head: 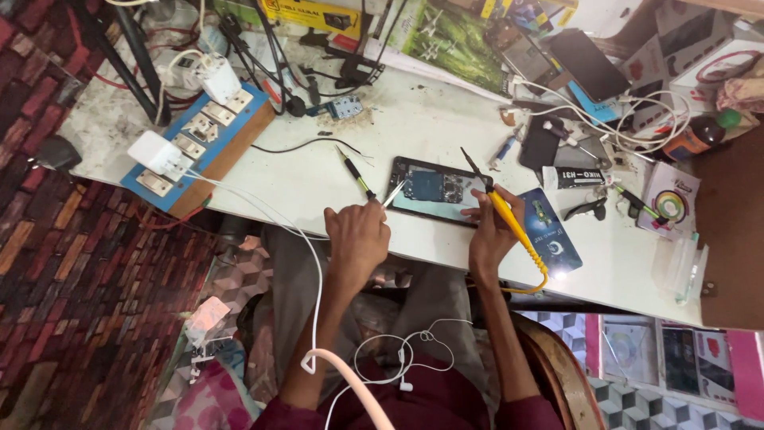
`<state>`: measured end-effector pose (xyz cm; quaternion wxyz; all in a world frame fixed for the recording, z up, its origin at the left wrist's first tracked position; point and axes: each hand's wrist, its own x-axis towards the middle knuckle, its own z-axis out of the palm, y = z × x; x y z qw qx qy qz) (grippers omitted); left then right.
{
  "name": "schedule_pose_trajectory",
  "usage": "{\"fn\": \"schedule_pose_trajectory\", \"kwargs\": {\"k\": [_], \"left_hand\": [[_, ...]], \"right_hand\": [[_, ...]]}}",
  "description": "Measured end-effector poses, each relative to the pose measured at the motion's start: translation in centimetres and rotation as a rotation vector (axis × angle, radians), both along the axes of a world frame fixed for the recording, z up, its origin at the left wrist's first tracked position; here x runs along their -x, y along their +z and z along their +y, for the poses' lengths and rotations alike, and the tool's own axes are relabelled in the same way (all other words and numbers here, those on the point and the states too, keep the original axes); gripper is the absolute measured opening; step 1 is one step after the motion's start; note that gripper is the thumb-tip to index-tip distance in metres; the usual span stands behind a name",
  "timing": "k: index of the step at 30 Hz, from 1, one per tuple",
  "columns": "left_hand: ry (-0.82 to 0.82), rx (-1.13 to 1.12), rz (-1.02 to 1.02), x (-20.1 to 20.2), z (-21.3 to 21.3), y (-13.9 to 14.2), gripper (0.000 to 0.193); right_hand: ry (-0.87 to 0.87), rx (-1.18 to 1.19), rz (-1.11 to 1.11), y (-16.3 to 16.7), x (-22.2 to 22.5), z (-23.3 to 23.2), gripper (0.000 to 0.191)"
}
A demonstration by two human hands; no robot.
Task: The person uses a yellow soldering iron and a small metal tool to work on the internal components of a disassembled tablet lying on a cluttered workbench. They repeatedly apply the soldering iron to specific points on the motherboard while manipulating wires and components with the other hand.
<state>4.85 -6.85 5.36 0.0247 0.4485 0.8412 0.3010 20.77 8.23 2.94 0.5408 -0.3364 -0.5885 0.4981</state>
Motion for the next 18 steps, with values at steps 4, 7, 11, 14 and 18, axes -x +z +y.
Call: {"fn": "schedule_pose_trajectory", "kwargs": {"k": [4,7,11,14,18], "left_hand": [[0.025,-0.023,0.081,0.3,-0.3,-1.4,0.013],[0.034,-0.023,0.051,0.7,-0.4,-2.9,0.014],[-0.013,-0.108,-0.009,1.0,-0.1,-4.8,0.018],[-0.055,-0.103,-0.113,1.1,0.5,-5.5,0.018],[-0.047,-0.078,-0.267,1.2,0.9,-6.1,0.021]], "right_hand": [[0.032,0.025,0.0,0.0,0.2,0.1,0.029],[0.064,-0.002,-0.011,0.1,0.2,0.0,0.029],[0.072,0.055,0.016,0.1,0.0,0.1,0.03],[0.061,0.064,0.024,0.0,0.0,0.2,0.03],[0.082,0.042,0.044,-0.3,0.0,0.3,0.031]]}}
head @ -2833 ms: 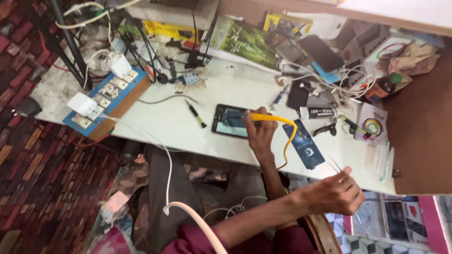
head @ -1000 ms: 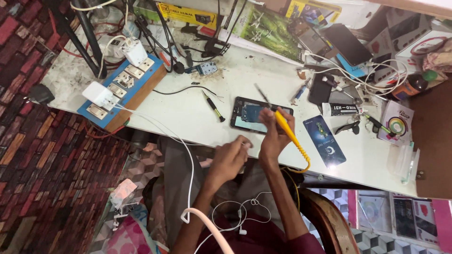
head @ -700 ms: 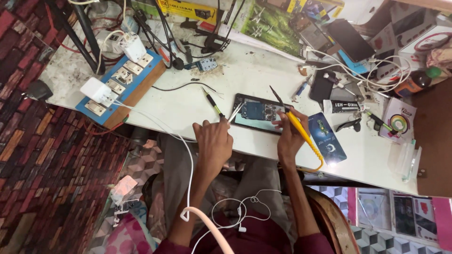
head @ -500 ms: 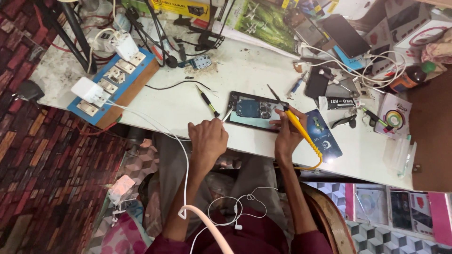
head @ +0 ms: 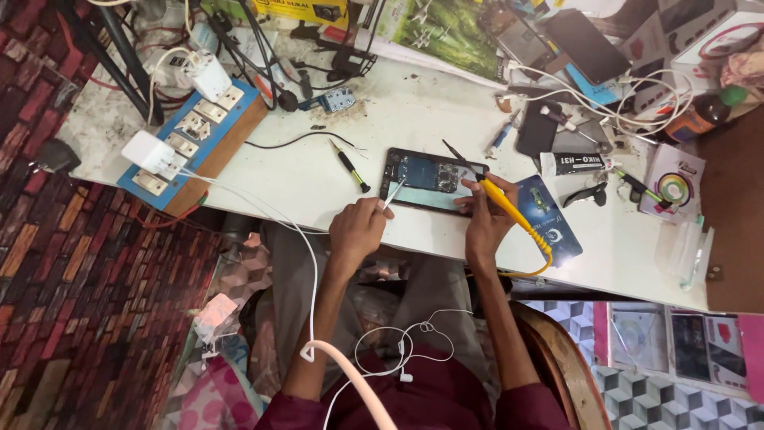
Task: The person uses a yellow soldering iron and a small metal tool to work on the internal components of a disassembled tablet lying on a cluttered workbench. They repeatedly apply the soldering iron to specific points on the motherboard while manipulating wires and components with the other hand.
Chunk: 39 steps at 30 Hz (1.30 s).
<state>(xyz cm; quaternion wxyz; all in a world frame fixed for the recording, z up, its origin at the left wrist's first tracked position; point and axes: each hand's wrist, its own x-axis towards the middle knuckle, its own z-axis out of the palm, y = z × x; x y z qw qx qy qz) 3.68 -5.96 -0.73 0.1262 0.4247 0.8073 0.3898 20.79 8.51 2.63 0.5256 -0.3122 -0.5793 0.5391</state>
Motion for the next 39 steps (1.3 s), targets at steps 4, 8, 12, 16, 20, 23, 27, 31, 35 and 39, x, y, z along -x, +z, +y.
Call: {"fn": "schedule_pose_trajectory", "kwargs": {"k": [4,8,12,16,20,23,27,31,35,39], "left_hand": [[0.023,-0.063,0.001,0.0,0.0,-0.4,0.022],[0.028,-0.156,0.093,-0.3,0.2,-0.1,0.02],[0.099,-0.019,0.045,-0.9,1.1,1.4,0.02],[0.16,0.084,0.058,-1.2,1.4,3.1,0.022],[0.128,0.054,0.18,-1.6,1.5,3.9,0.014],[0.132,0.13,0.199,-1.6,1.6,3.9,0.017],[0.124,0.069,0.237,-1.5,1.8,3.6,0.014],[0.206,0.015,0.307,-2.0,2.0,3.2,0.015],[0.261,0.05,0.231,-2.6,2.0,3.1,0.016],[0.29,0.0,0.244,-3.0,2.1,3.4,0.017]], "right_hand": [[0.006,0.008,0.017,-0.5,-0.2,0.2,0.03],[0.018,0.022,0.069,-0.9,-0.6,0.4,0.03],[-0.099,0.155,0.154,-1.1,-0.5,1.1,0.031],[-0.212,0.048,0.186,-1.3,-0.5,0.7,0.032],[-0.243,0.04,0.158,-1.3,-0.8,0.6,0.031],[-0.214,0.08,0.164,-1.5,-0.9,0.8,0.03],[-0.128,0.08,0.19,-1.9,-1.6,1.1,0.029],[-0.075,0.134,0.252,-2.0,-3.6,0.8,0.027],[-0.044,0.132,0.165,-1.9,-5.1,-0.7,0.024],[-0.002,0.044,0.053,-1.9,-4.7,-2.2,0.021]]}}
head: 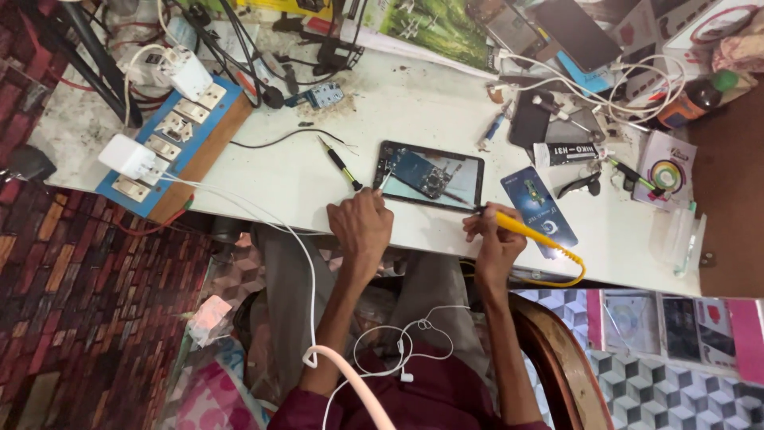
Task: The person uses a yellow soldering iron and a small metal tool to work on the internal components of a disassembled tablet lying on a cluttered workbench. They repeatedly apply the soldering iron to specific points on the motherboard while manipulating wires and components with the other hand.
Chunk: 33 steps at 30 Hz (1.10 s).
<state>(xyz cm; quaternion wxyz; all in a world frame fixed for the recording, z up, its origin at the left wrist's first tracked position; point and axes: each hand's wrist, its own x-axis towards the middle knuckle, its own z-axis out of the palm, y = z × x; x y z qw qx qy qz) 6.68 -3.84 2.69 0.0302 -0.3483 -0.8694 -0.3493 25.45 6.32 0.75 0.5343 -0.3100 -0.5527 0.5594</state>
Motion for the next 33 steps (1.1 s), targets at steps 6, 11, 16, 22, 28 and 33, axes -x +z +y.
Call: {"fn": "schedule_pose_trajectory", "kwargs": {"k": [6,11,16,22,28,33], "left_hand": [[0.046,0.024,-0.103,-0.8,0.0,1.4,0.026],[0.049,0.04,-0.136,-1.0,0.0,2.5,0.028],[0.021,0.033,-0.148,-1.5,-0.5,2.8,0.024],[-0.005,0.026,-0.117,-1.6,-0.9,2.6,0.022],[-0.013,0.004,-0.049,-1.9,-1.3,2.6,0.022],[0.012,-0.007,-0.02,-2.3,-1.1,2.8,0.022]], "right_hand": [[-0.035,-0.043,-0.086,-0.1,0.8,-0.9,0.019],[-0.037,-0.032,-0.035,-0.1,0.2,-0.8,0.017],[-0.072,-0.06,-0.064,0.3,0.0,-1.3,0.017],[-0.156,-0.077,-0.034,0.5,0.4,-1.1,0.017],[-0.296,0.101,0.126,0.3,0.1,0.9,0.015],[-0.297,0.025,0.064,-0.4,0.0,0.9,0.018]]}}
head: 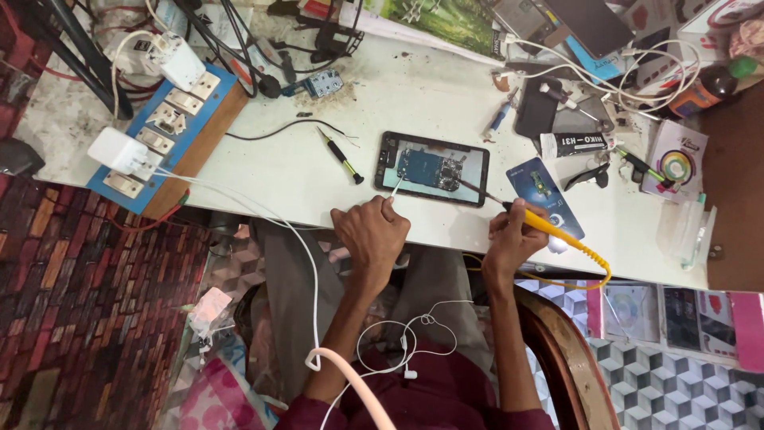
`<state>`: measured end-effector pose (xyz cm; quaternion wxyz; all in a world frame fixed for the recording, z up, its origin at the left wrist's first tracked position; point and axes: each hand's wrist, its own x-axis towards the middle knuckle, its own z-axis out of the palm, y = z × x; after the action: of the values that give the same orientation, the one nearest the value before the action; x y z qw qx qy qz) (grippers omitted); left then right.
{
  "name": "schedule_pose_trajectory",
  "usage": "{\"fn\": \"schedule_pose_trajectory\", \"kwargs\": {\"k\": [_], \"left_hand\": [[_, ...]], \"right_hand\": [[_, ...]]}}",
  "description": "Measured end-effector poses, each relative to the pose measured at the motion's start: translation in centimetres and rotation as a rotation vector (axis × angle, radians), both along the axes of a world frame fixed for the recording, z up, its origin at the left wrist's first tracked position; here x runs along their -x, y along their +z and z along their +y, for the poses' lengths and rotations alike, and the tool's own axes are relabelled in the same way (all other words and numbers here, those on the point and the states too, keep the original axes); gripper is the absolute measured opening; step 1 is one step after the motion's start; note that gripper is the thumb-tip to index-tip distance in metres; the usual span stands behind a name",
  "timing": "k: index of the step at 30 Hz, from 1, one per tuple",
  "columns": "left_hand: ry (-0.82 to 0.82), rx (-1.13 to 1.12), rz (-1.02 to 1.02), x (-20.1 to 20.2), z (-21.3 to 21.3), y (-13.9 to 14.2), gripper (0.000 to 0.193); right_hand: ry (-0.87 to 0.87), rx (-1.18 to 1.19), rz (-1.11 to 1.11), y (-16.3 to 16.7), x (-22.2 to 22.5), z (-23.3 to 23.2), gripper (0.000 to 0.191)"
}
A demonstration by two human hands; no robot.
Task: The person uses a yellow soldering iron and a small metal tool to work on the internal components of a disassembled tablet lying on a cluttered workbench. They repeatedly apply the soldering iron to specific points on the motherboard while manipulating wires and components with the other hand.
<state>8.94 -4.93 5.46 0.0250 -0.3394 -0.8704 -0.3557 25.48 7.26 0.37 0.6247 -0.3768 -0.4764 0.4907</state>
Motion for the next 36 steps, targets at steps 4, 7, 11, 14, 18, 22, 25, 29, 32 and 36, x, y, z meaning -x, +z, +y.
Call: {"fn": "schedule_pose_trajectory", "kwargs": {"k": [4,7,11,14,18,22,25,29,32,36], "left_hand": [[0.016,0.002,0.006,-0.1,0.1,-0.1,0.023],[0.007,-0.025,0.046,-0.2,0.0,-0.4,0.017],[-0.002,-0.016,0.045,-0.3,-0.1,-0.6,0.021],[0.003,-0.031,0.051,-0.4,-0.1,-0.5,0.02],[-0.025,0.002,-0.038,-0.3,-0.3,-0.4,0.021],[-0.128,0.096,-0.203,0.9,-0.3,-0.7,0.021],[-0.184,0.036,-0.206,2.2,-0.2,-1.1,0.019],[-0.176,0.105,-0.197,3.2,-0.2,-1.0,0.02],[-0.151,0.128,-0.165,3.3,-0.3,-0.6,0.017],[-0.128,0.132,-0.169,2.8,-0.3,0.0,0.017]], "right_hand": [[0.0,-0.024,-0.074,0.1,0.1,-0.9,0.016],[0.035,-0.067,-0.08,0.7,0.2,-1.3,0.015],[0.085,-0.074,-0.083,1.5,0.9,-0.9,0.015],[0.086,-0.036,-0.109,1.9,1.0,-0.8,0.016],[0.041,-0.031,-0.163,2.2,1.1,-0.4,0.018],[0.021,-0.008,-0.195,2.4,1.2,-0.2,0.019],[0.038,0.003,-0.203,2.8,0.9,-0.1,0.02],[0.064,0.027,-0.189,3.1,0.9,-0.1,0.02],[0.07,0.058,-0.168,3.0,0.9,-0.2,0.021],[0.075,0.058,-0.154,2.4,0.6,-0.1,0.02]]}}
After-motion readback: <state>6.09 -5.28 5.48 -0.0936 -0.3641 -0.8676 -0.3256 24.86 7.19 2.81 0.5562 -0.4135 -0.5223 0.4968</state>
